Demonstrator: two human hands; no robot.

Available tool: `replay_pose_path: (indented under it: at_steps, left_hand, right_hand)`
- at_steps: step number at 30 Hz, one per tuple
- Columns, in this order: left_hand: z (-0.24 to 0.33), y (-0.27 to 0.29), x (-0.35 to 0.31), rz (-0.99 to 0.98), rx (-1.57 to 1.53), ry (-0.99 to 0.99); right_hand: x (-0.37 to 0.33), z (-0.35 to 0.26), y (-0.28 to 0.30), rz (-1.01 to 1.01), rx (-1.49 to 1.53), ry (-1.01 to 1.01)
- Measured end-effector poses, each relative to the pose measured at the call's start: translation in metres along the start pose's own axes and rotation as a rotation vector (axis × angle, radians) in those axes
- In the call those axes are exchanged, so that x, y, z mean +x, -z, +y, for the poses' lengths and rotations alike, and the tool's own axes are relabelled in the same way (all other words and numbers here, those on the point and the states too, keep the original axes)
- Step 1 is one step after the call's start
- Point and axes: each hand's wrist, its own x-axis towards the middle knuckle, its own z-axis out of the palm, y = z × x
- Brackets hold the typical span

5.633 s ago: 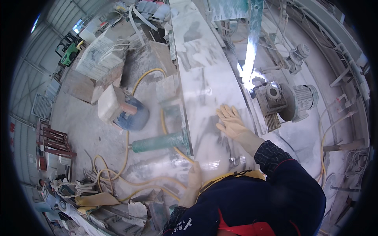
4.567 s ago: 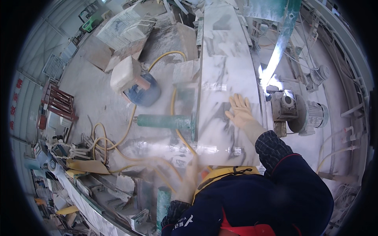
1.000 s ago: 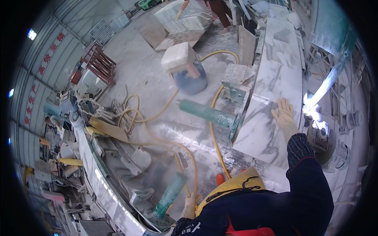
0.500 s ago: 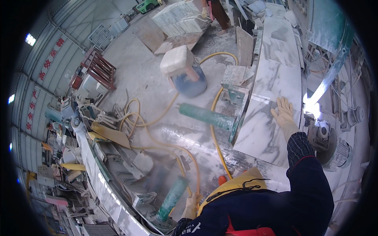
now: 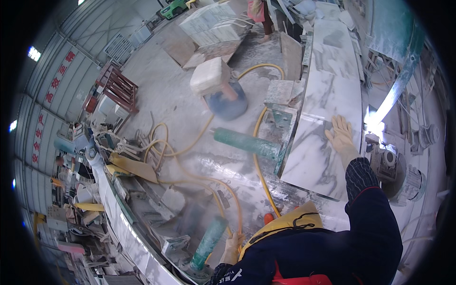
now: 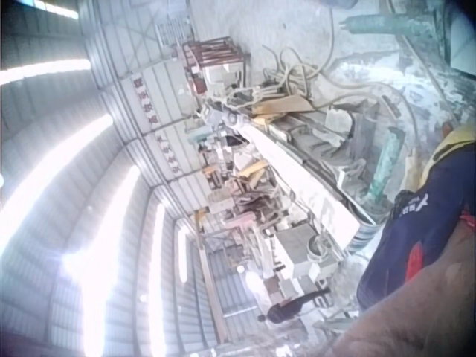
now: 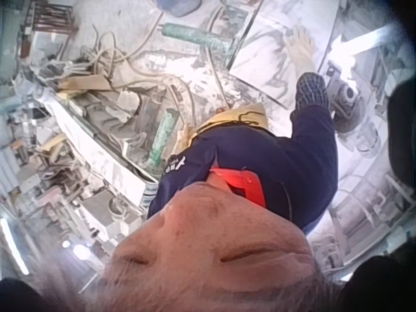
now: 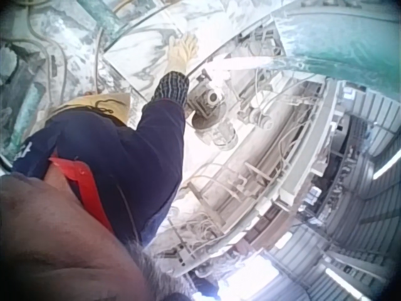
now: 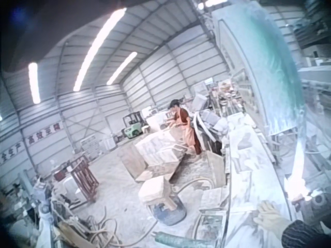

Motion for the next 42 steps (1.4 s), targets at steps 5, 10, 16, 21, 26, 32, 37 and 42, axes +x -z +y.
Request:
replay_pose_path:
  at_steps: [5,10,16,21,26,32,37,42]
  left_hand:
    - [0.005,-0.004,-0.001,0.005,0.015,-0.014]
    - [0.008,-0.004,-0.002,-0.001,0.036,-0.025]
    - [0.004,-0.003,0.0,0.003,0.029,-0.019]
    - [-0.006,0.001,0.01,-0.011,0.047,-0.032]
    - [-0.014,-0.003,0.021,0.051,0.193,-0.081]
    - [-0.004,-0.026,-0.025,0.165,0.365,-0.211]
    - [-0.041,-0.039,-0.006,0.103,0.434,-0.531]
    - [-0.109,-0.038,0.002,0.179,0.506,-0.496]
  right_hand:
    - [0.004,0.002,-0.003,0.019,-0.002,0.005]
    - [0.007,0.003,-0.004,0.017,-0.032,-0.002]
    - [0.009,-0.001,0.003,0.007,-0.027,-0.006]
    - [0.013,0.007,-0.002,0.016,0.001,0.009]
    - [0.022,0.02,-0.015,0.087,0.016,0.074]
    - [0.04,0.028,-0.02,0.028,-0.139,0.06]
    - [0.046,0.034,-0.022,0.044,-0.19,0.085]
    - [0.056,0.038,-0.025,0.049,-0.237,0.107]
